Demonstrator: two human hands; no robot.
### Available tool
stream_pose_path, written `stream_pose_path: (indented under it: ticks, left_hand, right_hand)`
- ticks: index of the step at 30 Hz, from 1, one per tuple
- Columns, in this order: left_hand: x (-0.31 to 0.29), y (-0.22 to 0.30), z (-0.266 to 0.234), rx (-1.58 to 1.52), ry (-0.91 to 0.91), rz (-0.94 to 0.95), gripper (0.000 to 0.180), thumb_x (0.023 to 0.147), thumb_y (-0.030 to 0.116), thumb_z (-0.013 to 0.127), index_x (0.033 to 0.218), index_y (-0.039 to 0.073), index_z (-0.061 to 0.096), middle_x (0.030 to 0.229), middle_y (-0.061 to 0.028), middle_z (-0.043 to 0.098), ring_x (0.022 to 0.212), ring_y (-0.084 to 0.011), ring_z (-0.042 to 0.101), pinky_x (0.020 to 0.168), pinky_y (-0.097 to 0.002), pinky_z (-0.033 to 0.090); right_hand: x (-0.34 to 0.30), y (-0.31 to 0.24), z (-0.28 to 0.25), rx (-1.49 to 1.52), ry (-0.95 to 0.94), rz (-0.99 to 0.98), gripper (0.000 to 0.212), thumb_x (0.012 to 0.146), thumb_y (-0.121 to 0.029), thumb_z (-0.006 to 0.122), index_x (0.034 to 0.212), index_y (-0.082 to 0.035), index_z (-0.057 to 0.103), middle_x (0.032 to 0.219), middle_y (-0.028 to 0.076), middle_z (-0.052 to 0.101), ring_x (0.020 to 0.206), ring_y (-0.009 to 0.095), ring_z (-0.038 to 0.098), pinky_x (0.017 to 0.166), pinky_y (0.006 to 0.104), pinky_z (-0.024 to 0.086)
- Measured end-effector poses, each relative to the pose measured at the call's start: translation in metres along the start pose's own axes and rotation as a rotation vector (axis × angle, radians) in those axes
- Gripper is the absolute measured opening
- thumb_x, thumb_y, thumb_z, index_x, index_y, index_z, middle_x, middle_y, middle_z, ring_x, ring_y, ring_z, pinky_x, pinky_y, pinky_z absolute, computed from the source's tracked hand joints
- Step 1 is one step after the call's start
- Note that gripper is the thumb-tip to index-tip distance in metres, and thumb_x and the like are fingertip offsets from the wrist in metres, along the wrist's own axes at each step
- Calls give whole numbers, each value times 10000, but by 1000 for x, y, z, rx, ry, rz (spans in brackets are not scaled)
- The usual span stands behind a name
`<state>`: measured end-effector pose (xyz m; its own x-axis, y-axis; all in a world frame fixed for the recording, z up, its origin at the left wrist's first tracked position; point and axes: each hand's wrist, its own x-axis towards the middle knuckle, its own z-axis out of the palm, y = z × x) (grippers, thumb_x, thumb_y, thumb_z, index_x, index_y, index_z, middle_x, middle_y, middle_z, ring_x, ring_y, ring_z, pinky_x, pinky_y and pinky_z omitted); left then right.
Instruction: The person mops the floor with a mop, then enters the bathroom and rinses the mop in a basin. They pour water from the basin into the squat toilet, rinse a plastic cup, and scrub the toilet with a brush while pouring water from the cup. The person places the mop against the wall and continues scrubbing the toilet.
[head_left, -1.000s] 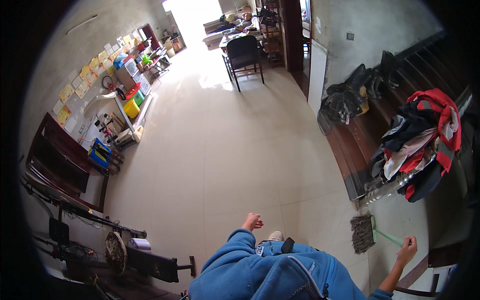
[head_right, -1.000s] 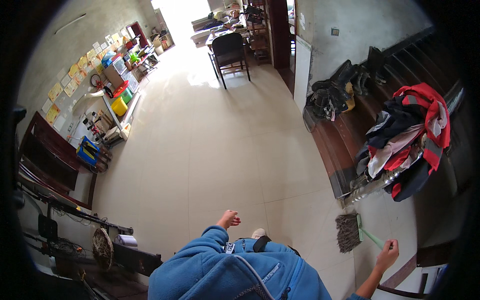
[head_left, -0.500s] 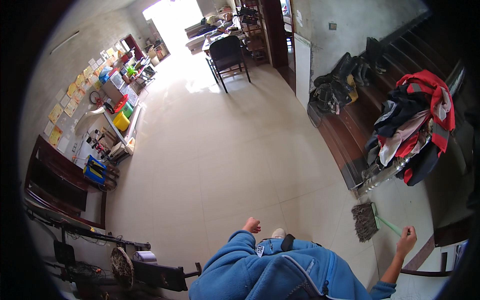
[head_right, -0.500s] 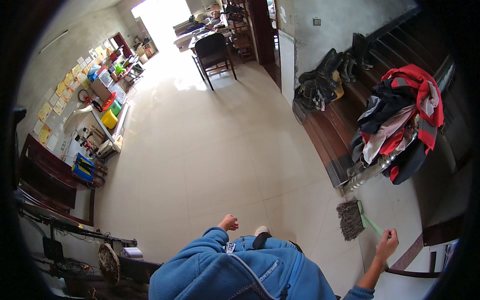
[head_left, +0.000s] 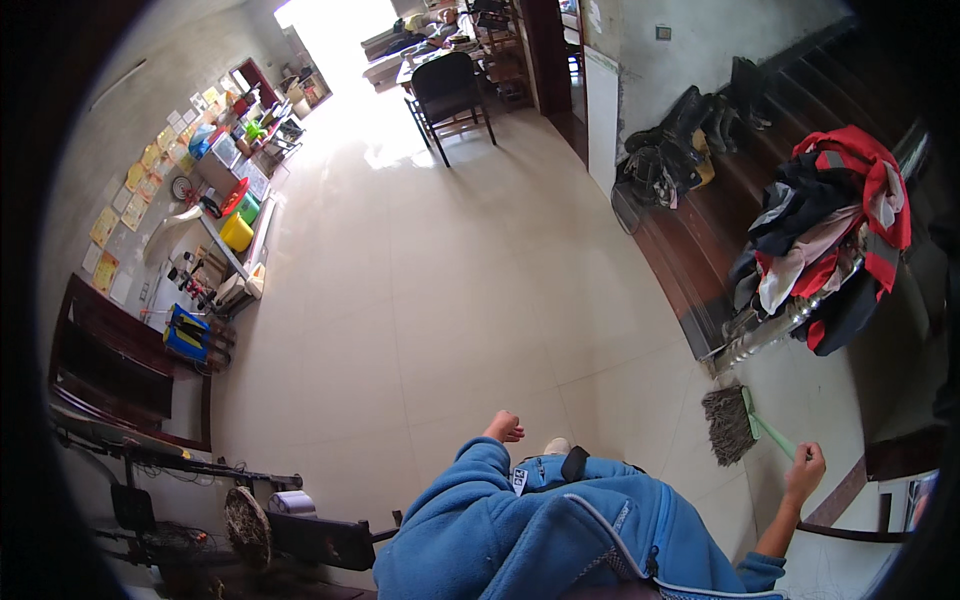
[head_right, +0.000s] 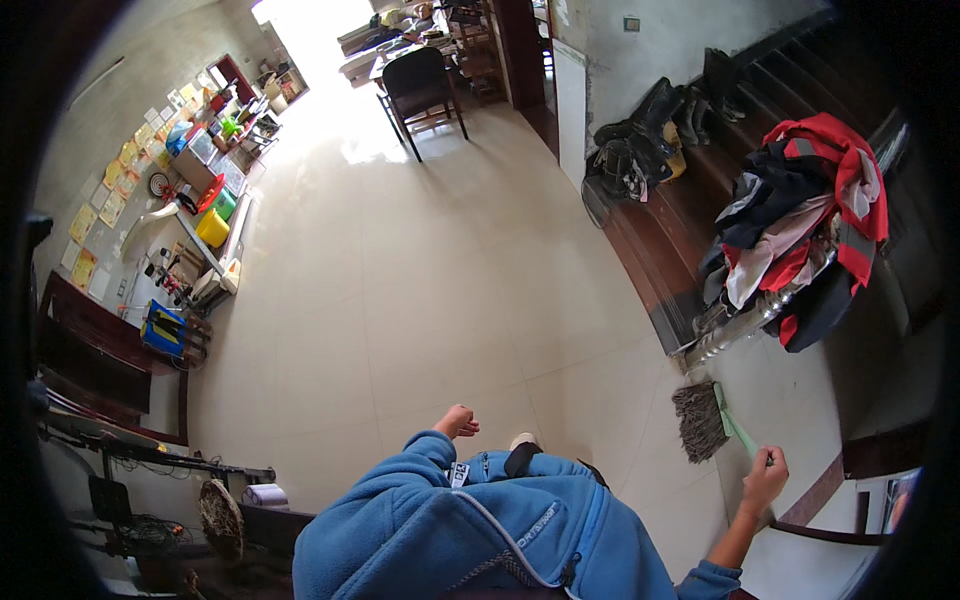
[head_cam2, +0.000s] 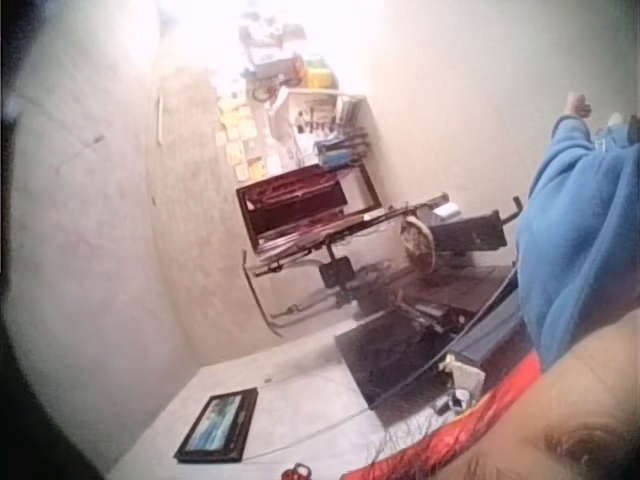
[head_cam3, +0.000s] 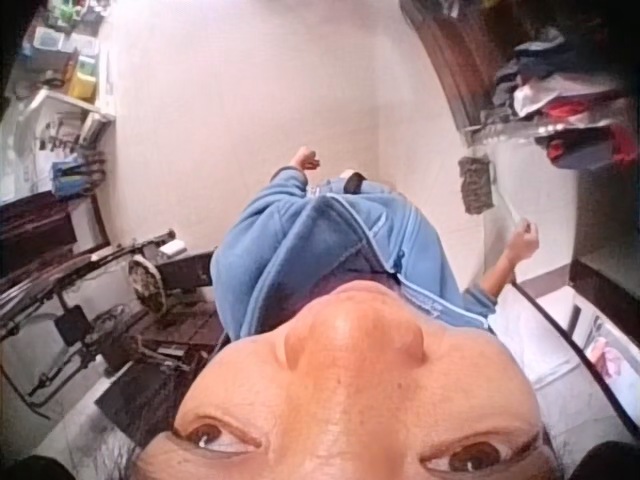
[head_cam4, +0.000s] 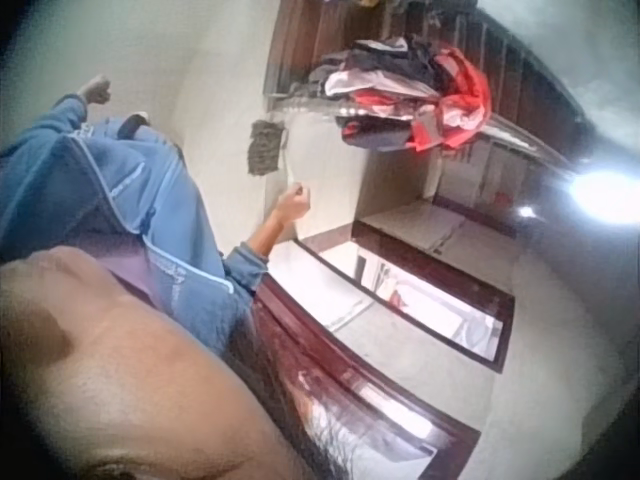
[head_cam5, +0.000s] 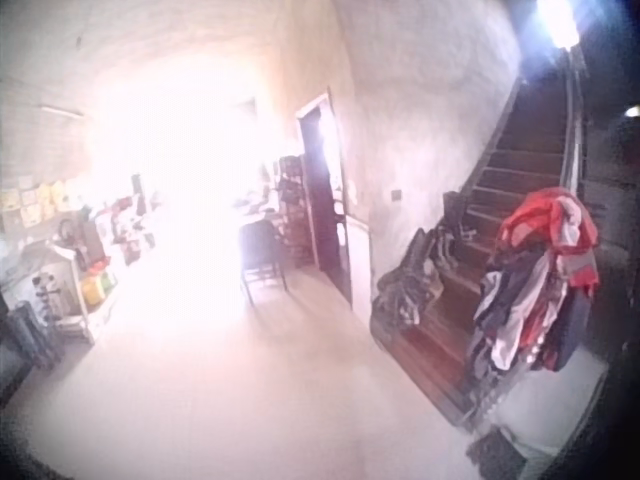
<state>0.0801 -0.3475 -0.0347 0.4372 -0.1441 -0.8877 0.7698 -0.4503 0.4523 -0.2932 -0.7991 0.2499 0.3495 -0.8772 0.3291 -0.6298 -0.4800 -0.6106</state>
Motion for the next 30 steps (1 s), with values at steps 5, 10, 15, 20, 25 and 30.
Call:
stream_pose_path:
  ticks: [5, 10, 15, 20, 25, 30]
  left_hand:
    - [1, 8, -2, 59, -5, -14, 189, 781, 23, 409, 944, -6, 501, 765, -132, 591, 680, -272, 635, 599, -388, 544]
    - [14, 15, 5, 84, -62, -67, 145, 787, 42, 427, 896, -18, 500, 774, -138, 597, 690, -277, 637, 602, -390, 547]
    - [36, 57, 33, -27, -162, -44, 101, 815, 116, 476, 800, 21, 503, 738, -130, 591, 718, -273, 618, 642, -399, 541]
    - [44, 116, 129, 99, -420, 49, 157, 841, 167, 497, 912, 26, 489, 799, -125, 597, 729, -262, 612, 695, -398, 522]
    - [-15, 129, 279, 492, -925, 21, 281, 868, 259, 543, 1079, 91, 463, 848, -112, 598, 784, -247, 611, 732, -376, 512]
    - [-108, 84, 421, 698, -1205, -576, 412, 839, 368, 591, 1076, 74, 425, 878, -118, 598, 799, -250, 602, 770, -384, 499]
  right_hand:
    - [-20, -16, 6, 13, -55, 81, 188, 804, -163, 534, 781, 15, 586, 642, 95, 570, 562, 176, 540, 544, 319, 431]
    - [-43, -32, 15, 146, -178, 284, 139, 770, -121, 557, 783, 14, 589, 634, 78, 555, 571, 148, 542, 545, 294, 432]
    - [-65, -48, 20, 98, -165, 52, 117, 722, -82, 589, 729, 27, 545, 726, 156, 594, 644, 235, 592, 603, 310, 459]
    - [-110, -64, 30, 11, -286, 217, 131, 677, -120, 604, 771, -33, 633, 1077, 161, 594, 740, 326, 613, 674, 356, 499]
    - [-141, -72, 30, 36, -316, 229, 116, 669, -111, 581, 749, -51, 639, 1122, 167, 573, 732, 307, 620, 675, 357, 504]
    - [-123, -72, 23, 65, -313, 287, 105, 653, -132, 589, 740, -103, 640, 1145, 105, 570, 707, 276, 622, 636, 357, 512]
